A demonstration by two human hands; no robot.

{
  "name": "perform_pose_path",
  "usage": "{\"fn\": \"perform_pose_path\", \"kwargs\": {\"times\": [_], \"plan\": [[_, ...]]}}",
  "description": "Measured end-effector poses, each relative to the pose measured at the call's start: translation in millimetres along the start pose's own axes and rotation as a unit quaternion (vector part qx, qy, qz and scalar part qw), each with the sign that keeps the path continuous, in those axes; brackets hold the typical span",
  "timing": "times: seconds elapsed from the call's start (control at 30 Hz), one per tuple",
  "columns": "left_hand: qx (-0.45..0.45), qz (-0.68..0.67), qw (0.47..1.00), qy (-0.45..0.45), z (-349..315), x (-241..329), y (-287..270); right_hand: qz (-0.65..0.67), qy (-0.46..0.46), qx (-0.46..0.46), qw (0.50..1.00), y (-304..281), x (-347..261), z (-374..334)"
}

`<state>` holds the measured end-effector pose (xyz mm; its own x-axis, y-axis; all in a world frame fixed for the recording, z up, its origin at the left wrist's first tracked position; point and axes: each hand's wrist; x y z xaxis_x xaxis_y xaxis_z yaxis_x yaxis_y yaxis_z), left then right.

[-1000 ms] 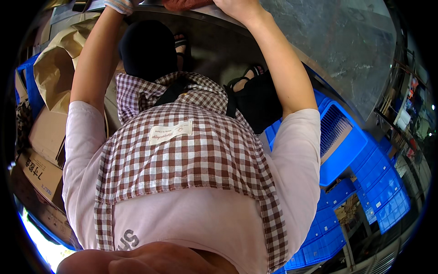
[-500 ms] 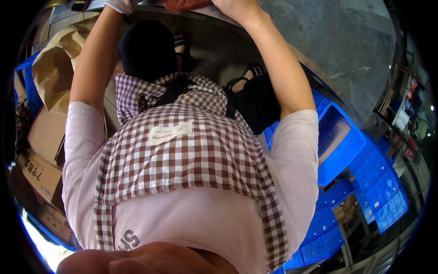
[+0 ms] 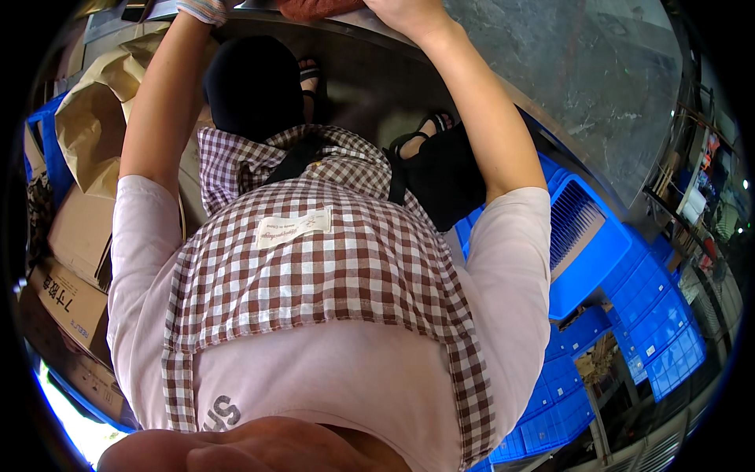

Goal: The person wipes a metal table surface with a brown cloth and then wraps a small object in a clear plastic bag using a handheld tape dispenser. The person handles the cloth, the plastic bag, and the tape dispenser to complete the wrapping task.

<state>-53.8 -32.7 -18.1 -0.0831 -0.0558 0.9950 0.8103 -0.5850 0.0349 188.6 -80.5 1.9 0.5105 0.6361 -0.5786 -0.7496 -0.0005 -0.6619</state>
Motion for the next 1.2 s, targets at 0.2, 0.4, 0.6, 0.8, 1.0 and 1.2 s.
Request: {"fn": "perform_pose_path", "kwargs": {"times": [0.2, 0.4, 0.6, 0.8, 1.0, 1.2], "plan": [[0.017, -0.028, 0.999, -0.024, 0.3, 3.5, 5.5, -0.024, -0.025, 0.010, 0.999, 3.2, -0.6, 2.4], [-0.004, -0.010, 1.000, -0.011, 2.7, 0.1, 0.4, -0.034, -0.019, 0.020, 0.999, 0.3, -5.1, 3.5], [-0.005, -0.017, 1.000, -0.017, 1.5, 3.3, 0.6, -0.049, -0.025, 0.002, 0.998, -1.5, -5.8, 4.0], [-0.015, -0.035, 0.999, -0.029, 3.0, -6.0, -6.8, -0.076, -0.069, -0.001, 0.995, -3.8, -7.4, 5.1], [-0.026, 0.004, 0.999, -0.023, 5.9, -4.6, -7.2, -0.089, -0.084, -0.021, 0.992, -5.7, -3.2, 4.5], [-0.034, 0.045, 0.998, -0.008, 7.1, 0.7, -6.1, 0.007, 0.025, -0.053, 0.998, -11.7, -0.6, 7.4]]}}
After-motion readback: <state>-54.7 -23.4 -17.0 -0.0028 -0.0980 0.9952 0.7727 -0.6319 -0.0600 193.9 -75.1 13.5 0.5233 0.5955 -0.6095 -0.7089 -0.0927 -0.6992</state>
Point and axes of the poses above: each hand's wrist, its own z-axis towards the middle knuckle, its own y-axis out of the palm, x = y × z, and after that the axes turned 8 degrees about y, right-handed
